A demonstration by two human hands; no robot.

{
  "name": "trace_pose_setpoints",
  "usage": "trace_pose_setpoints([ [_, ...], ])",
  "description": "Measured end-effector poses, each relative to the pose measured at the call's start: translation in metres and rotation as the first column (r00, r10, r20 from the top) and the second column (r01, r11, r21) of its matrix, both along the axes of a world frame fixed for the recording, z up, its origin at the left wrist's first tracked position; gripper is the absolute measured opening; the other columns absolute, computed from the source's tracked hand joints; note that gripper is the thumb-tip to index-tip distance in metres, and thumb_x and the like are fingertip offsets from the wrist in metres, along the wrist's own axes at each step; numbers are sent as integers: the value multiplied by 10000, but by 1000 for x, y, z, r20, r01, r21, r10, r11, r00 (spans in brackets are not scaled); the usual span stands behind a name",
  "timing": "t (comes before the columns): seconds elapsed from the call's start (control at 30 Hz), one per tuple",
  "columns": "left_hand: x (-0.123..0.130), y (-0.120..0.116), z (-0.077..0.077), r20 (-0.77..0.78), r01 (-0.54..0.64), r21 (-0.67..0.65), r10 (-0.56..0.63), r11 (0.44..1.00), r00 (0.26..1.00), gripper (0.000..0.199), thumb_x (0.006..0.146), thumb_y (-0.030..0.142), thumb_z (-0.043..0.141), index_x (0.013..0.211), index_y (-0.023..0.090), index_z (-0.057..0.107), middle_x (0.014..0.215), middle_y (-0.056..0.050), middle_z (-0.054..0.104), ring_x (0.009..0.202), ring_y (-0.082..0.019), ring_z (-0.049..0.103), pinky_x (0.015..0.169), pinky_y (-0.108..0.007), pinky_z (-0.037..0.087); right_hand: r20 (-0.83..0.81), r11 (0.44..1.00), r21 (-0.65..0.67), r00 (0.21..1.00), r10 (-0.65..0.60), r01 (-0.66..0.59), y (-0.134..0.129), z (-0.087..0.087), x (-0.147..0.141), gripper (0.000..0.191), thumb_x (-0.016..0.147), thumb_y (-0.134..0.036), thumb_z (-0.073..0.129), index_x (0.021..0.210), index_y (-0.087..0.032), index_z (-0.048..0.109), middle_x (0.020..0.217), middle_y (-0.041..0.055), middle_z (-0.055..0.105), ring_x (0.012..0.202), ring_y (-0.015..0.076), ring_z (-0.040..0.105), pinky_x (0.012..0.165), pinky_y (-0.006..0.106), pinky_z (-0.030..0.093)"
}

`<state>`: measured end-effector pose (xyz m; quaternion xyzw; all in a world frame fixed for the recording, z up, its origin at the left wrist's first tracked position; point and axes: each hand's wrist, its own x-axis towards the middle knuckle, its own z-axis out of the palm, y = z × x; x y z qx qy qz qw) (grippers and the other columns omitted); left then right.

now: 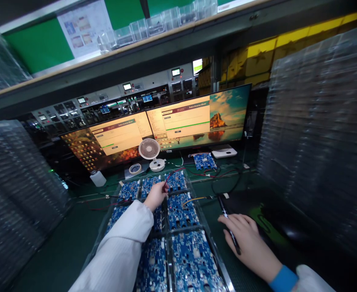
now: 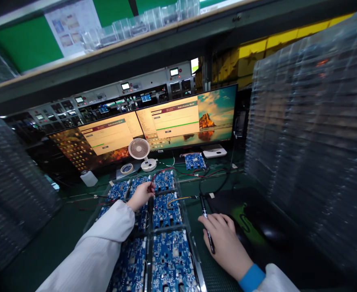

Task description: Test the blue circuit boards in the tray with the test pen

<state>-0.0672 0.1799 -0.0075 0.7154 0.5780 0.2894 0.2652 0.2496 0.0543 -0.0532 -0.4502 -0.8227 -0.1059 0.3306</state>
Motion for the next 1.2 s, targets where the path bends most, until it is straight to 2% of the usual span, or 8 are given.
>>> trace_pose_setpoints([
  [0.53,3,-2,-3,-113,-21,6,21,1000,993,339,642,-66,539,883,166,591,680,48,580,676,-115,575,687,-225,449,-2,1000,-10,1000,10,-10,0,2,0,352,850,-147,476,1176,-250,560,941,14,690,892,180,612,877,387,398],
  [0.9,9,-3,-8,-212,14,22,-9,1000,977,422,609,-77,524,938,174,609,654,48,581,664,-139,566,680,-244,395,2,1000,-25,1000,0,0,0,0,0,357,853,-164,475,1182,-271,566,960,22,700,898,188,622,869,393,414],
  [1.2,11,-7,-3,-198,-46,44,54,998,979,497,624,-79,522,1064,150,553,724,36,559,725,-141,561,718,-244,421,-12,996,84,1000,-1,2,3,2,4,325,854,-188,493,1161,-265,567,932,8,704,879,182,637,857,376,414],
])
